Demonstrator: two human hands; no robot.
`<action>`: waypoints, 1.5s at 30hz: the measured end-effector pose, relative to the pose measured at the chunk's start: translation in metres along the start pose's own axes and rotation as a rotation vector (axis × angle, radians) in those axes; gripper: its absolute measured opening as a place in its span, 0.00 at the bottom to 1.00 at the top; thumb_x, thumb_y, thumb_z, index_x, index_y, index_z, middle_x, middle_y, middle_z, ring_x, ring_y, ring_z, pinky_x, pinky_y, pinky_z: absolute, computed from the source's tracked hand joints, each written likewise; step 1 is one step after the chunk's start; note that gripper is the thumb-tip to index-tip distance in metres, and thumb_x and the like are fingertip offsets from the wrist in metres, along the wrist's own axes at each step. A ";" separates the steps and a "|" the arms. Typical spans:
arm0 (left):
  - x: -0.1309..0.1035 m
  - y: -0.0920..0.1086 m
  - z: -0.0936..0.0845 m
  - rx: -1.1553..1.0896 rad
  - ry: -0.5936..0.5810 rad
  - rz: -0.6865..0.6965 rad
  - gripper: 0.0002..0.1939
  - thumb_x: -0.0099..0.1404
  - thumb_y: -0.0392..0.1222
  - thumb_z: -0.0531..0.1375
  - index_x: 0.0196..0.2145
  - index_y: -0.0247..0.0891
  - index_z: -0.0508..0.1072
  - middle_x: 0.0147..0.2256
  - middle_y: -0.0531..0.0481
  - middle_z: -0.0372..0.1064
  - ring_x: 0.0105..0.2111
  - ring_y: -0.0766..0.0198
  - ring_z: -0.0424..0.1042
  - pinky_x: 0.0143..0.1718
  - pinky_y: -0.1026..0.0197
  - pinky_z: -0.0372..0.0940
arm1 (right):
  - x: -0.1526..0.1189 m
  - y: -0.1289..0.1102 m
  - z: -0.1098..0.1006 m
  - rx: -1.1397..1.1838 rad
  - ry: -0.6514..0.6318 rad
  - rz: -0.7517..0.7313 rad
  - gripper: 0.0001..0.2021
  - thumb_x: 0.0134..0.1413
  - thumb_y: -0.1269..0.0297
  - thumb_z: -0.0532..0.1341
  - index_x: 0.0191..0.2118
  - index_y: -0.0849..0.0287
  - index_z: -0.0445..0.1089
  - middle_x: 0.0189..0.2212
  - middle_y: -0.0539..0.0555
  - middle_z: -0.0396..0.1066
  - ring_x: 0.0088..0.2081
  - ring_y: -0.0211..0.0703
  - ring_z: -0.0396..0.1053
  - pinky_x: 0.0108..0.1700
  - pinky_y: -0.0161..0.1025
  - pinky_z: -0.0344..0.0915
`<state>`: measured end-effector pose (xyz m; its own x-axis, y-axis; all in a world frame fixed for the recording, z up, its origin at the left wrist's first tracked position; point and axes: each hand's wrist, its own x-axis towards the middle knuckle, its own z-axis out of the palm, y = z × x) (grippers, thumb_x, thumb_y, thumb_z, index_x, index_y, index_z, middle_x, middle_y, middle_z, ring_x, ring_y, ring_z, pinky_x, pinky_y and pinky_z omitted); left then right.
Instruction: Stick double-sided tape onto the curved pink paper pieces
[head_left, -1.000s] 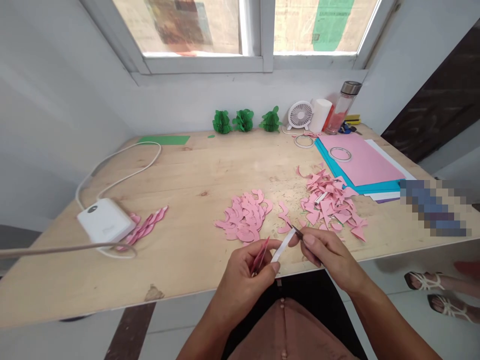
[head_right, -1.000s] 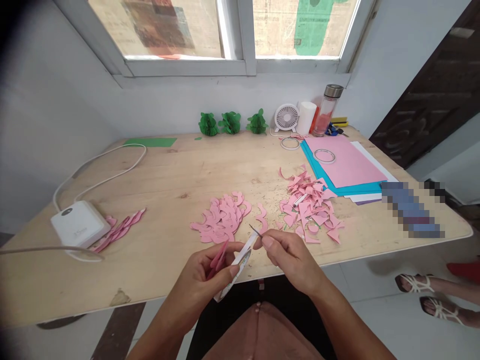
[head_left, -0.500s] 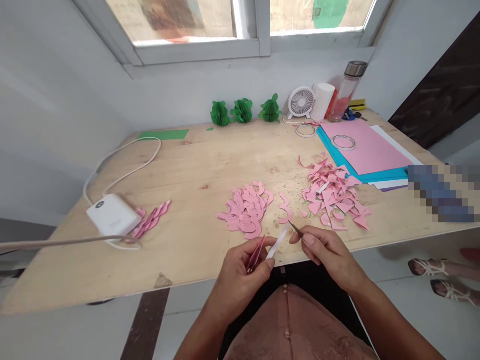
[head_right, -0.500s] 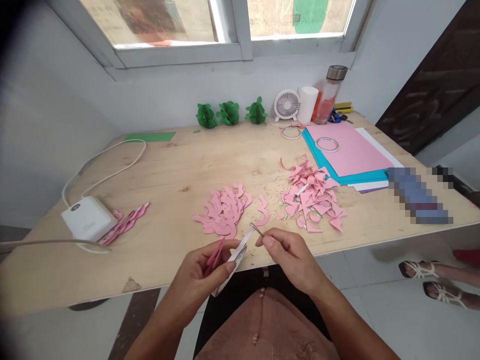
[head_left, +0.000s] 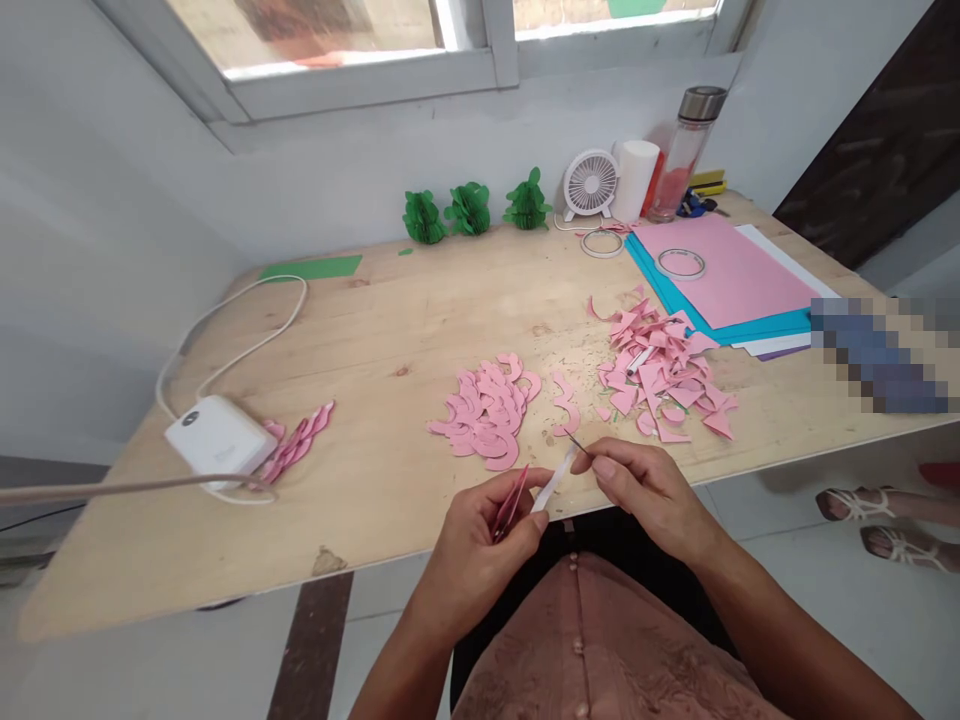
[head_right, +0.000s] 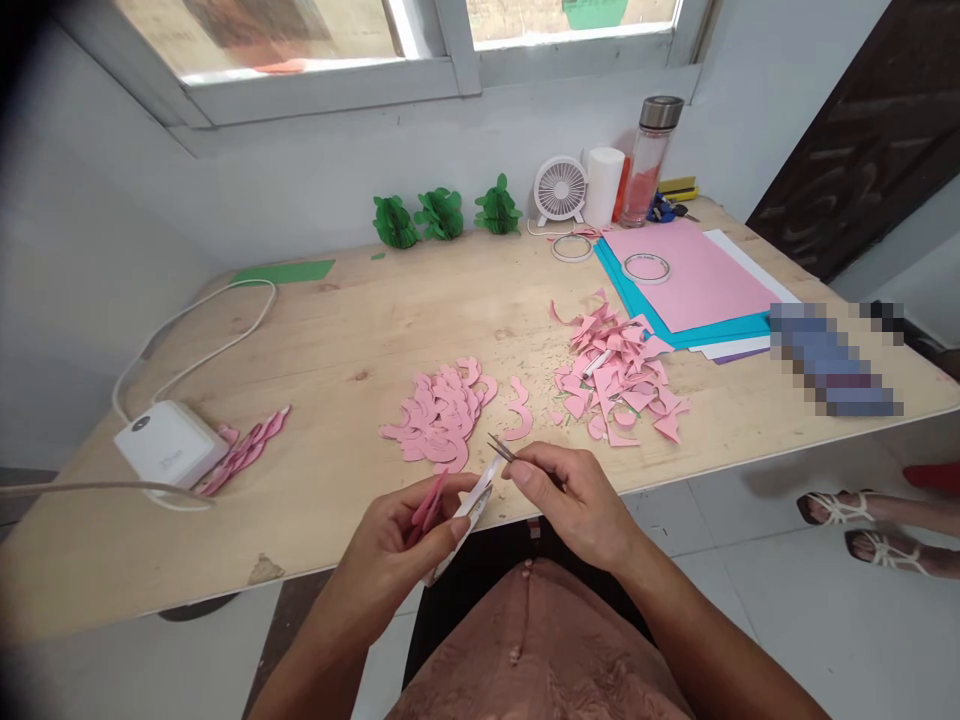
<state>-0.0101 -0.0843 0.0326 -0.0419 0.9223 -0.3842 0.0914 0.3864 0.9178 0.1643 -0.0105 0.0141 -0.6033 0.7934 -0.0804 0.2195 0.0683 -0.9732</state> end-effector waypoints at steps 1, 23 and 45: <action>0.000 0.000 0.000 0.002 -0.004 -0.001 0.16 0.56 0.40 0.58 0.42 0.34 0.75 0.20 0.59 0.48 0.20 0.71 0.49 0.22 0.66 0.47 | 0.000 0.000 0.000 -0.002 0.002 -0.004 0.20 0.60 0.49 0.51 0.34 0.60 0.72 0.19 0.46 0.53 0.22 0.35 0.49 0.25 0.34 0.48; -0.001 0.002 0.000 -0.017 -0.016 0.009 0.17 0.56 0.38 0.58 0.43 0.35 0.76 0.19 0.58 0.49 0.19 0.72 0.48 0.20 0.67 0.46 | -0.001 0.006 0.002 -0.019 0.027 0.011 0.19 0.59 0.51 0.52 0.31 0.60 0.71 0.24 0.50 0.62 0.27 0.38 0.58 0.28 0.35 0.54; 0.001 -0.005 0.001 -0.085 -0.014 0.068 0.16 0.56 0.39 0.57 0.41 0.33 0.75 0.19 0.58 0.50 0.20 0.71 0.50 0.21 0.66 0.46 | -0.006 0.022 0.006 0.502 0.008 0.221 0.19 0.58 0.48 0.53 0.31 0.61 0.68 0.15 0.45 0.54 0.17 0.33 0.47 0.21 0.34 0.42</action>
<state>-0.0099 -0.0854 0.0280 -0.0247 0.9467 -0.3213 0.0085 0.3216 0.9468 0.1679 -0.0173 -0.0078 -0.5777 0.7611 -0.2948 -0.0536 -0.3958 -0.9168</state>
